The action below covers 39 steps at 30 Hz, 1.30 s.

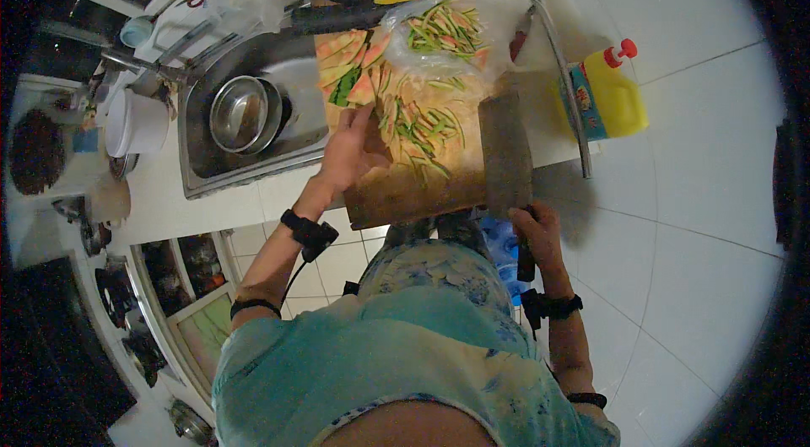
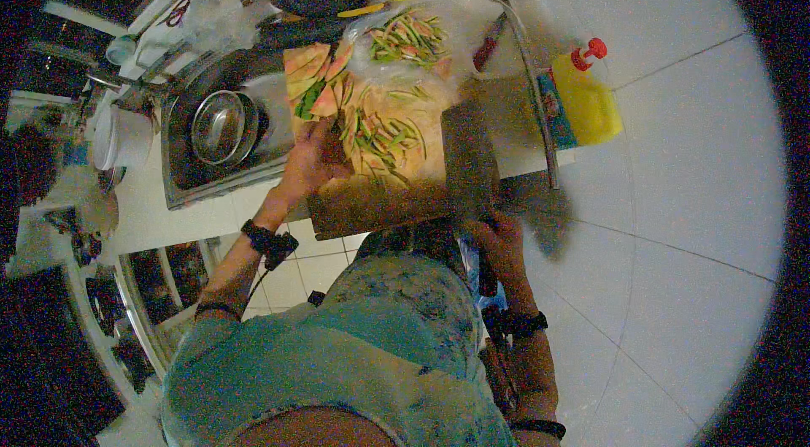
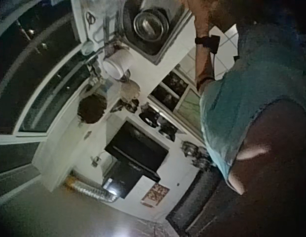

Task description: The person slices green vegetables into thin strips on a wooden cutting board using a knife. The sliced pieces are gathered and placed into a plastic bag. The person repeats this process with additional vegetable pieces.

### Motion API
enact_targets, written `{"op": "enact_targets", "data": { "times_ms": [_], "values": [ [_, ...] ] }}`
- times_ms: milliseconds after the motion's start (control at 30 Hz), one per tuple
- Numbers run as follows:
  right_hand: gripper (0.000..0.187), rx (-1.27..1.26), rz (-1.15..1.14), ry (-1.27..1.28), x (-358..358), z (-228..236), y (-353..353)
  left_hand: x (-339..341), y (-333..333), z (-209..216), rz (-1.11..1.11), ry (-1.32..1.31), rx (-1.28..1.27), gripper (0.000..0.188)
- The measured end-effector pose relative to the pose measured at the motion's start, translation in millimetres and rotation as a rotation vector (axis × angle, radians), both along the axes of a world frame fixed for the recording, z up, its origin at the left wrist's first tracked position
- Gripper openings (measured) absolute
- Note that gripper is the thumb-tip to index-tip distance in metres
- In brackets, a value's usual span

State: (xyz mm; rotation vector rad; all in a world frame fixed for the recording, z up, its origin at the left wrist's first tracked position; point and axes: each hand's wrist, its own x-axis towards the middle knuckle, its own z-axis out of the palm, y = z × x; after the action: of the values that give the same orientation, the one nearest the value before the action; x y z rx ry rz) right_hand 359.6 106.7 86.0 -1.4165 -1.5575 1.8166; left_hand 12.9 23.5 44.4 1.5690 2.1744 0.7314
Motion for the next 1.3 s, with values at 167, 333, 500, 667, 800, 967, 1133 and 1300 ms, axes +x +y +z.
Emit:
{"op": "enact_targets", "data": {
  "times_ms": [167,333,500,667,800,967,1133,1300],
  "values": [
    [0.018,-0.047,0.048,0.009,7.7,-43.0,-8.3,25.3,16.6,-5.6,-0.045,-0.086,-0.005,0.105],
    [0.014,0.082,0.061,0.055,-21.0,-63.3,-28.1,31.8,31.5,-11.6,-0.056,-0.195,0.037,0.101],
    [0.015,-0.088,0.129,0.156,-48.4,-37.9,-33.1,38.0,37.6,-23.2,-0.042,-0.165,0.115,0.102],
    [0.018,-0.060,0.216,0.167,-52.6,-28.0,-13.9,42.3,45.1,-18.7,-0.008,-0.210,0.157,0.097],
    [0.018,0.065,0.244,0.089,-56.2,5.0,6.9,41.1,65.6,13.6,-0.021,-0.232,0.248,0.091],
    [0.019,0.158,0.252,-0.012,-80.1,42.8,58.9,26.8,124.0,57.6,-0.008,-0.305,0.331,0.087],
    [0.022,0.772,0.203,-0.187,-114.6,26.8,106.4,12.4,179.4,34.5,0.007,-0.132,0.522,0.063],
    [0.020,0.841,0.151,-0.430,-118.1,5.8,121.8,12.6,190.2,8.4,0.024,-0.041,0.414,0.051]
  ]
}}
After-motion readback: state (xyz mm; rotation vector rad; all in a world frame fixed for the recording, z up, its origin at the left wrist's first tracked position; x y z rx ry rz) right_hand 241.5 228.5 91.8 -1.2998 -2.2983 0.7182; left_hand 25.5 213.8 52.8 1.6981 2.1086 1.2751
